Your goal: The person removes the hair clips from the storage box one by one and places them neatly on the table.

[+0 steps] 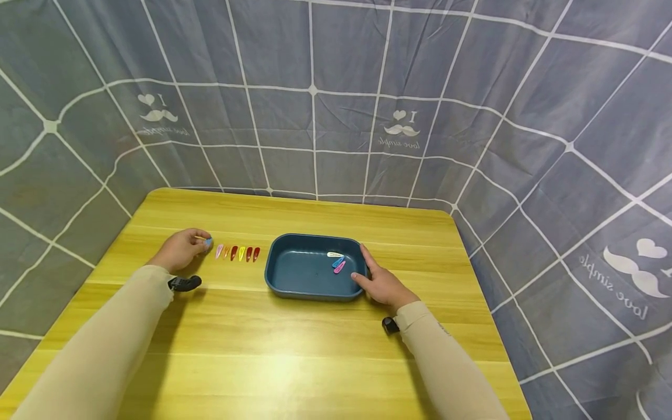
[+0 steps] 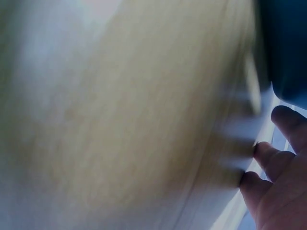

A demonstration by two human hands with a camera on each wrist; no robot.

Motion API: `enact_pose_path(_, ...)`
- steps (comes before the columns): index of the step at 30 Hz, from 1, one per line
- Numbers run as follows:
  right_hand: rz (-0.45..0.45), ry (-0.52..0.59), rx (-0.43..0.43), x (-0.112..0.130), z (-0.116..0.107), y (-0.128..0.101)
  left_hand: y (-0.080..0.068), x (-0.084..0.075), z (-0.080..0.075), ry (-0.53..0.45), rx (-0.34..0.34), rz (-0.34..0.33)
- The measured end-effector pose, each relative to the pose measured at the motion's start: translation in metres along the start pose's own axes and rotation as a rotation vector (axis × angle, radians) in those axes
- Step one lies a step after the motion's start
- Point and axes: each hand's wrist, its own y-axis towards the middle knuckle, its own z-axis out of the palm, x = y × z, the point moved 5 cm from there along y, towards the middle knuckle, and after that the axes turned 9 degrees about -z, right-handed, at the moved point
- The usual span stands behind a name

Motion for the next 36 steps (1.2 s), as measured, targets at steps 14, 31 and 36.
enact_pose_path(14,0.015,-0.008,0.003,-0.002,0.001,-0.001,0.012,0.004,0.008,0.050,0.019,0.028)
enact_pose_path(31,0.034,-0.014,0.010,-0.002,-0.001,0.002,0.009,0.002,0.007,0.086,0.053,0.008)
enact_pose_path(36,0.038,-0.006,0.010,-0.004,-0.002,0.002,0.009,0.001,0.008,0.091,0.060,0.013)
